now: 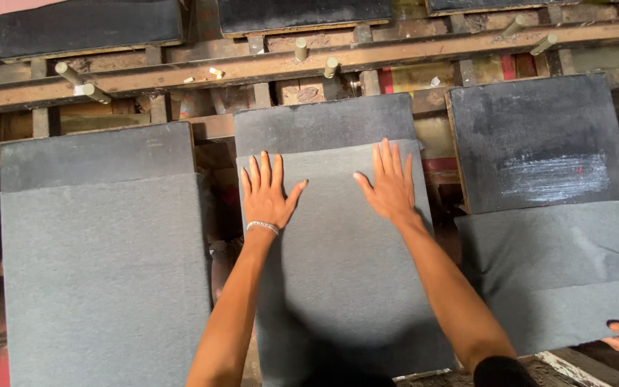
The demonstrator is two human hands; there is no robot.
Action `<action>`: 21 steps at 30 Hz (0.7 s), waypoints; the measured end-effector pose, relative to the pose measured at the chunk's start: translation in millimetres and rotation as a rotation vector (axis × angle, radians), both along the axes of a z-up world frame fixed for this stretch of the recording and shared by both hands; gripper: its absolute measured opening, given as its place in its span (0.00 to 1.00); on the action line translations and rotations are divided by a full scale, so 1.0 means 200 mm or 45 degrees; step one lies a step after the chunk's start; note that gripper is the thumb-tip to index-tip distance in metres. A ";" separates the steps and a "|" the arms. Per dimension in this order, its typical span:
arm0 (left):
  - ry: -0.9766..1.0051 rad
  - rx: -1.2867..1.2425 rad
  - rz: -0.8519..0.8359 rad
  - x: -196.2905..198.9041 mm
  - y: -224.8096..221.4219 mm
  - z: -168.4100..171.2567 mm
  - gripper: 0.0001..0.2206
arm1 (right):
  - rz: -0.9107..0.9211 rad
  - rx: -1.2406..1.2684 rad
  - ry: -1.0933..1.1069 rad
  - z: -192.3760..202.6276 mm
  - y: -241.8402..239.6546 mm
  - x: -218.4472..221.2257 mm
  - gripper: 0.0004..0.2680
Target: The person is placing and smoothing fabric pieces onto a series of boards at a screen printing station.
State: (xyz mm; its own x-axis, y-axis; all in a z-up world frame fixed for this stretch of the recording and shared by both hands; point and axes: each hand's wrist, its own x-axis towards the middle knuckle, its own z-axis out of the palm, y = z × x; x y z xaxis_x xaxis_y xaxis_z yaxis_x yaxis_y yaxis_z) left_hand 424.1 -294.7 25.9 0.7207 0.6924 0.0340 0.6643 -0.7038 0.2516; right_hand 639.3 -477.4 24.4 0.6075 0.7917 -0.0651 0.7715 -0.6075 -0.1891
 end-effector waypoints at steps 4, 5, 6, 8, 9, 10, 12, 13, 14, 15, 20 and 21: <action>0.032 -0.055 0.058 0.05 0.03 0.00 0.38 | -0.081 0.004 0.038 -0.01 0.04 0.05 0.32; 0.011 -0.057 0.113 0.04 0.00 0.01 0.38 | -0.092 0.017 0.030 0.01 0.02 -0.01 0.32; -0.017 -0.052 0.165 0.04 -0.02 0.02 0.38 | -0.106 0.036 0.017 0.04 0.01 -0.05 0.31; -0.078 -0.012 0.085 -0.09 -0.25 0.08 0.37 | -0.054 -0.021 0.074 0.11 -0.15 -0.37 0.31; -0.137 0.021 0.009 -0.17 -0.38 0.11 0.37 | -0.001 -0.084 0.133 0.14 -0.24 -0.53 0.31; -0.131 0.016 -0.001 -0.25 -0.47 0.08 0.37 | -0.011 -0.088 0.140 0.12 -0.36 -0.67 0.31; -0.133 0.086 -0.103 -0.39 -0.63 0.04 0.36 | 0.142 -0.131 0.134 0.09 -0.59 -0.93 0.33; -0.139 0.090 -0.115 -0.36 -0.56 0.06 0.36 | 0.130 -0.127 0.129 0.07 -0.58 -0.90 0.33; -0.113 0.047 -0.086 -0.34 -0.52 0.07 0.36 | 0.125 -0.121 0.118 0.07 -0.59 -0.88 0.32; -0.086 0.004 -0.058 -0.32 -0.47 0.09 0.36 | 0.120 -0.116 0.108 0.06 -0.60 -0.86 0.31; 0.040 -0.047 -0.005 -0.08 -0.08 0.04 0.39 | -0.072 -0.033 0.062 0.04 -0.13 -0.23 0.32; 0.060 -0.059 0.000 -0.05 -0.01 0.04 0.40 | -0.103 -0.020 0.059 0.02 -0.05 -0.10 0.33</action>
